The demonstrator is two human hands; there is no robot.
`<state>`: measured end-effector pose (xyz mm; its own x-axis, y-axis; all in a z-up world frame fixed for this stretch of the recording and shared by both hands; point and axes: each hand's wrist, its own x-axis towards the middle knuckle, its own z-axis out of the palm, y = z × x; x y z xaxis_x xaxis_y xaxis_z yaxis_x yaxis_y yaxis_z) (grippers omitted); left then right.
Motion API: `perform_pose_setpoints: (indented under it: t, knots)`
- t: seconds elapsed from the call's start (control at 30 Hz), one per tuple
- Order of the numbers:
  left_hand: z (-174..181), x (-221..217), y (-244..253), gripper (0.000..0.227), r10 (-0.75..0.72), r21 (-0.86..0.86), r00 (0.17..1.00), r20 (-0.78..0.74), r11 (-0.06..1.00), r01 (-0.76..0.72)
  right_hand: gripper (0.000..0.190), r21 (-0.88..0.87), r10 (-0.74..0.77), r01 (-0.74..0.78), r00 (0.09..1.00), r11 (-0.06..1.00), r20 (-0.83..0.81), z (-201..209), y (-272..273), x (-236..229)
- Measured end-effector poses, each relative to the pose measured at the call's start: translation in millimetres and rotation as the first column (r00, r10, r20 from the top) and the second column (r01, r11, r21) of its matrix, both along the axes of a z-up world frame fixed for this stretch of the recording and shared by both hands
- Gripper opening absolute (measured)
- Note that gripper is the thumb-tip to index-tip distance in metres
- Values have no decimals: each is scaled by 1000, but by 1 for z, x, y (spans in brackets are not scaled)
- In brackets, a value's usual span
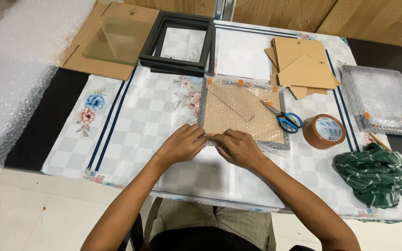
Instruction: The person wraps a flat piece of artwork in bubble wrap, securing the edges and corners with several pieces of adhesive tape using scissors to cut the tape from a roll.
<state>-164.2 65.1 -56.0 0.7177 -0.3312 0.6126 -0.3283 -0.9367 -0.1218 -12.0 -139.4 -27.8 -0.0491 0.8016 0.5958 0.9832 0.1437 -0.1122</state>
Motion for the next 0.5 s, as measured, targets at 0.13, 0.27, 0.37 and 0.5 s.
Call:
perform_pose_setpoints:
  t: [0.13,0.27,0.37,0.5]
  knots:
    - [-25,7,2,11,11,147,996,86,989,-24,23,12,-23,23,1000,1000,2,-5,1,-2]
    - [4,-5,-5,17,14,158,995,99,987,-30,26,-16,-38,37,994,999,-102,-6,2,-2]
    - [4,-3,-4,24,12,142,996,93,989,-25,34,-19,-40,37,979,999,-198,-16,4,4]
    - [-25,11,5,14,-22,174,987,158,985,-6,38,-24,-75,71,951,997,-300,-25,5,6]
